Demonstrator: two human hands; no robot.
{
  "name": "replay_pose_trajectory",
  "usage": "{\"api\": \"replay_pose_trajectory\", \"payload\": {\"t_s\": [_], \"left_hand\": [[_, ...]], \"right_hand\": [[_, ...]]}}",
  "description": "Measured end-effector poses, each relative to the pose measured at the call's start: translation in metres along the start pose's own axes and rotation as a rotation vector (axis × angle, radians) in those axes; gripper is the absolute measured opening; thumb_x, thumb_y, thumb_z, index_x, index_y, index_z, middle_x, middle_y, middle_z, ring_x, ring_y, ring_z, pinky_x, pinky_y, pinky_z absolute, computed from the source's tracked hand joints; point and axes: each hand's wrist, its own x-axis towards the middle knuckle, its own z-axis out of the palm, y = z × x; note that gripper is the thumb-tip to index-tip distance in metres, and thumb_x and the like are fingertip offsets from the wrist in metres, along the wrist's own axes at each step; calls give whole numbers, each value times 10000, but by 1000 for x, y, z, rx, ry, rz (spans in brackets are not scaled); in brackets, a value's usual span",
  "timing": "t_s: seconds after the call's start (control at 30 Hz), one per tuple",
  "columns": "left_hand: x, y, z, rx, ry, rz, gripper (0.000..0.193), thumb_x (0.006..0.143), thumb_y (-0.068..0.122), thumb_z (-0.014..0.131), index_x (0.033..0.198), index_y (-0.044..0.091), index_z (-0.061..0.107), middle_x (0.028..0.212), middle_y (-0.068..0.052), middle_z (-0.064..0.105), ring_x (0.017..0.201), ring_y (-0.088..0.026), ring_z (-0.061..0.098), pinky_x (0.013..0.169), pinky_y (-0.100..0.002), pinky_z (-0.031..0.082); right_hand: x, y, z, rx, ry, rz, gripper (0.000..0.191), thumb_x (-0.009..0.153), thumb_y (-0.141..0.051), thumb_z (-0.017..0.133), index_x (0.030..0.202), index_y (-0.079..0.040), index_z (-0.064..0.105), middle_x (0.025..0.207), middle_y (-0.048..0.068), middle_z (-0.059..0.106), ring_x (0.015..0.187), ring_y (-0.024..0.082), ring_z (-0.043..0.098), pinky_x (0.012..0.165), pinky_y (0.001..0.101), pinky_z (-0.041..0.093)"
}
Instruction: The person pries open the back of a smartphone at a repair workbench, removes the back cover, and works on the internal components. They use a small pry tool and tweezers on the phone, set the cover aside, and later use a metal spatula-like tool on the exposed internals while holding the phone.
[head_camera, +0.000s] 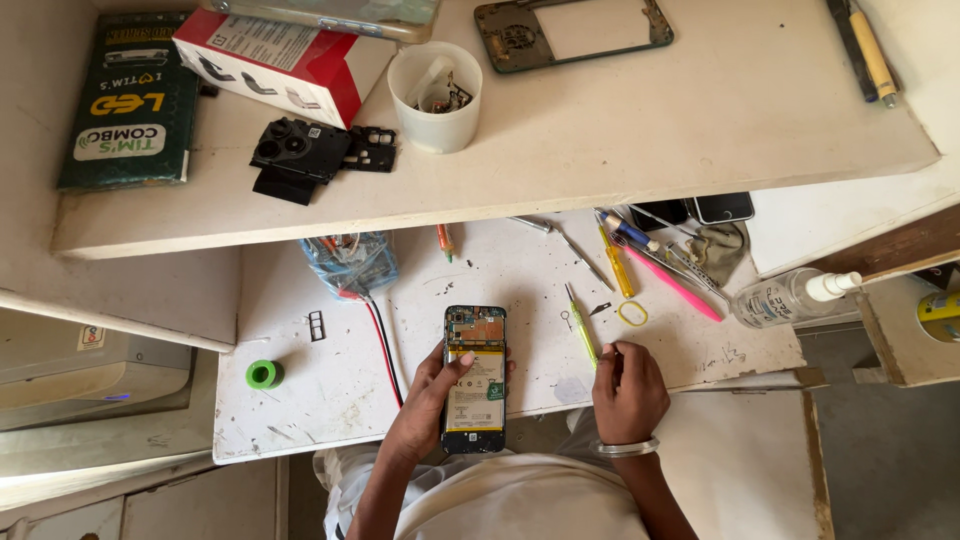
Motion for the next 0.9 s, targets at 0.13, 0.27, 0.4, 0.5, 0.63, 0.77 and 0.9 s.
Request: {"api": "replay_pose_trajectory", "payload": {"t_s": [0.13, 0.27, 0.4, 0.5, 0.63, 0.77, 0.9], "left_hand": [[2, 1, 0, -3, 2, -11, 568, 942, 312, 619, 1405, 14, 478, 1151, -232, 743, 1013, -258, 754, 861, -416, 644], [3, 2, 0, -16, 8, -22, 579, 934, 322, 625, 1402, 18, 470, 1156, -236, 741, 1005, -266, 759, 852, -421, 650], [4, 3, 0, -23, -18, -22, 579, 938, 326, 627, 1404, 15, 479, 1159, -237, 737, 1009, -263, 754, 862, -418, 645], [3, 4, 0, -63, -30, -19, 558, 950, 312, 622, 1397, 9, 482, 1163, -237, 731, 1011, -266, 751, 875, -418, 638], [0, 5, 0, -101, -44, 2, 530, 968, 291, 613, 1393, 0, 488, 1169, -233, 725, 1012, -270, 746, 884, -420, 630], [1, 6, 0, -109, -43, 2, 524, 969, 285, 611, 1392, 0, 492, 1169, -236, 730, 1013, -271, 749, 888, -416, 632], [4, 6, 0, -110, -26, -17, 526, 965, 281, 607, 1400, 14, 481, 1177, -230, 723, 1008, -279, 749, 873, -423, 631]], "right_hand": [[12, 2, -4, 11, -81, 61, 72, 957, -127, 704, 943, -65, 670, 770, 67, 649, 621, 215, 601, 570, 366, 464], [39, 5, -8, 203, -78, 59, 79, 936, -79, 719, 984, -35, 674, 846, 86, 679, 567, 174, 592, 552, 329, 472], [79, 4, -1, 191, -125, -53, 123, 920, -45, 730, 1040, -43, 703, 912, 95, 700, 593, 181, 612, 538, 324, 487], [107, 2, 10, 151, -148, -154, 161, 904, -48, 732, 1059, -34, 692, 954, 112, 706, 734, 249, 662, 631, 365, 536], [121, -2, 21, 0, -234, -266, 125, 859, -38, 750, 952, -27, 668, 923, 141, 695, 923, 358, 644, 803, 462, 529], [119, -8, 29, -74, -257, -249, 116, 855, -30, 742, 895, -15, 634, 910, 161, 663, 912, 368, 631, 815, 477, 522], [117, -8, 30, -62, -241, -284, 110, 839, -21, 732, 899, -20, 640, 931, 169, 659, 910, 383, 626, 784, 478, 516]]}}
